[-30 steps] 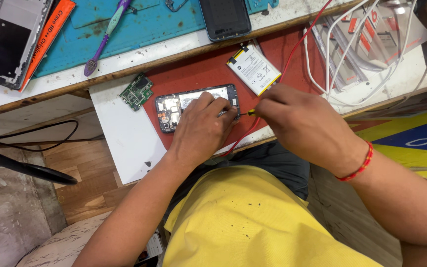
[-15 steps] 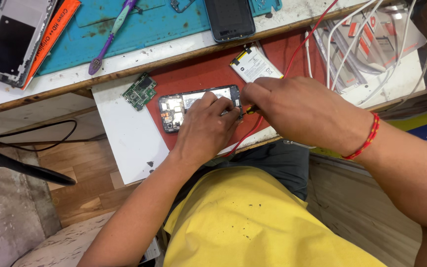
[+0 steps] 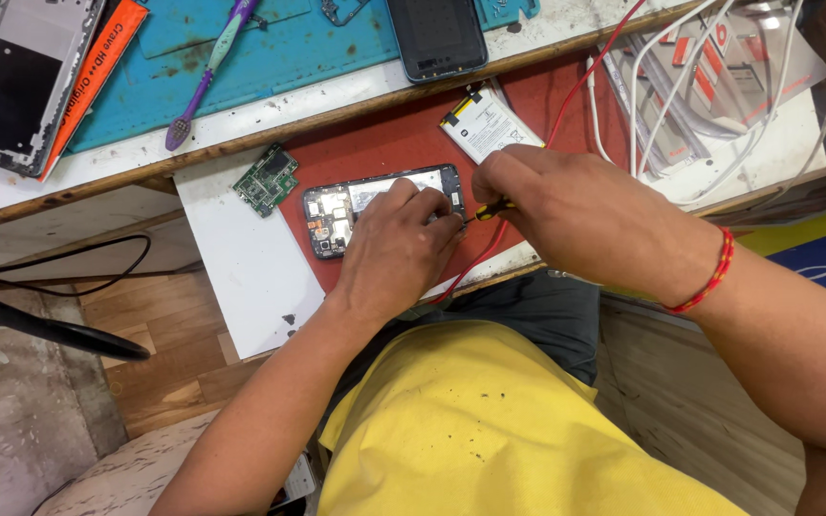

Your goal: The person uses a toothbrush to clean a small circuit board on a workbench. They then pick up a disassembled smartphone, remove the battery, and use a screwdriver to manipulate internal components and connectors. The person places the battery and other parts on the table while continuing to work on the phone's chassis.

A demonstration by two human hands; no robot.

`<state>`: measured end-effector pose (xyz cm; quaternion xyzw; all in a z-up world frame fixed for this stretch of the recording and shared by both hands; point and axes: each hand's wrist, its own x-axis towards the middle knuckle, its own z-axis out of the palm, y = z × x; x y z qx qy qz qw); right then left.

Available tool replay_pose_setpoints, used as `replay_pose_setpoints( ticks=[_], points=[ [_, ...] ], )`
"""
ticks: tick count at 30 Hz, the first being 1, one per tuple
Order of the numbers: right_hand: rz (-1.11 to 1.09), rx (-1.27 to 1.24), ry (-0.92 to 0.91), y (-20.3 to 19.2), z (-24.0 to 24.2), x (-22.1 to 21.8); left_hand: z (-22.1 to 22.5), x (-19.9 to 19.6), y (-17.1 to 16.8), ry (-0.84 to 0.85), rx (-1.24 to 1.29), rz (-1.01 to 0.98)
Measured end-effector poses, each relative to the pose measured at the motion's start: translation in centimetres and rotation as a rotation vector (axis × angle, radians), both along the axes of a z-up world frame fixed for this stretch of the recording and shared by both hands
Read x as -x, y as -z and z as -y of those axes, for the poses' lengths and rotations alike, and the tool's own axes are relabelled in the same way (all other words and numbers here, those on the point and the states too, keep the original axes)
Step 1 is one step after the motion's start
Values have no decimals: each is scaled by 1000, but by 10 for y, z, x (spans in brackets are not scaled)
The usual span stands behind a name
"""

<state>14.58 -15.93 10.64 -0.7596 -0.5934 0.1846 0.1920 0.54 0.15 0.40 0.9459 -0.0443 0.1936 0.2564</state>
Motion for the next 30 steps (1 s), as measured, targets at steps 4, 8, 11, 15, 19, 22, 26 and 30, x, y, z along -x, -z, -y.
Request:
replay_pose_setpoints(
  ticks=[4,8,11,15,19,22,26,30],
  points=[
    [9,-33,-65,2,8,-4,2,-1,-1,-3,38,-36],
    [49,-116,-30,10,16,-4,3,-2,-2,-1,40,-40],
    [8,-185,57,21,23,-3,4,-4,-6,21,-20,-39],
    [-26,-216,176,33,38,-4,9,-8,-10,27,-245,-132],
    [-73,-246,262,39,54,-4,17,-17,-15,31,-451,-217],
    [-131,-263,360,41,64,-1,20,-24,-14,23,-550,-285],
    [-167,-295,427,46,76,2,21,-31,-9,47,-567,-257],
    [-216,-305,490,58,88,1,1,-41,-5,196,-433,-265]
  ],
)
